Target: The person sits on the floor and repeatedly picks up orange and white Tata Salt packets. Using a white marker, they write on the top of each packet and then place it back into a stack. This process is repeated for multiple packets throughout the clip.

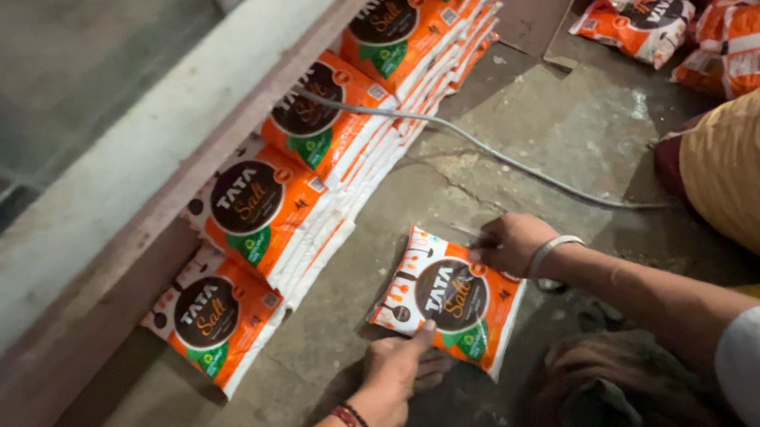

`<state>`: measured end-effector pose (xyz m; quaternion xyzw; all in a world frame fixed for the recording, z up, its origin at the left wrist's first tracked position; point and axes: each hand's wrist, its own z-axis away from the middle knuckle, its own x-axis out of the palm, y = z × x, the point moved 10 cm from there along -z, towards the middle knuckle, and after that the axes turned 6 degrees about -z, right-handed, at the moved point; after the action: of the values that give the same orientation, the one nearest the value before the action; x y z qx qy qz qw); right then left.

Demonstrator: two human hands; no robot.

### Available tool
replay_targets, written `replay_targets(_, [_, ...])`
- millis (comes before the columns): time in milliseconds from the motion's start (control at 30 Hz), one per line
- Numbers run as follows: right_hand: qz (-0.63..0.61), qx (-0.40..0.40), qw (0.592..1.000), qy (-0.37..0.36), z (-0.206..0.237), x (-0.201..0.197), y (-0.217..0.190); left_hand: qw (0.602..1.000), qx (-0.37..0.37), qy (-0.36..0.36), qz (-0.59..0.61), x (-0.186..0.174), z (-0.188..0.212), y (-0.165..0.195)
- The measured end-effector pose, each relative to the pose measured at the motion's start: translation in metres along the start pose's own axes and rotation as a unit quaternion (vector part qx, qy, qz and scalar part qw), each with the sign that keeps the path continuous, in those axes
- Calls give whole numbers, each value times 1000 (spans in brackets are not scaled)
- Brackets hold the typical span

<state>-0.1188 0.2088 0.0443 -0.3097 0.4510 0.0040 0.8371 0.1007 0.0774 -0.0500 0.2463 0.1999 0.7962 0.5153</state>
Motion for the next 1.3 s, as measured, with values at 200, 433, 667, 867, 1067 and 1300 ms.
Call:
replay_targets(200, [-21, -5, 999, 33, -1, 1, 3, 989, 131, 51, -52, -6, 5, 22])
replay_targets(433, [-100, -3, 995, -8, 14, 24, -10, 967, 156, -27, 199, -20, 21, 38])
replay_targets(667, [-245, -113, 960, -77, 52, 62, -108, 954, 140, -32, 264, -85, 75, 55])
replay_targets(867, [-210, -131, 960, -132, 84, 83, -203, 950, 106, -81, 281, -106, 123, 38])
replay_targets(1067, [-110, -214, 966, -93, 84, 65, -250, 940, 215, 92, 249, -188, 164, 62])
replay_targets(1300, [-114, -146, 978, -93, 68, 62, -216, 896, 368, 247, 12, -293, 143, 131])
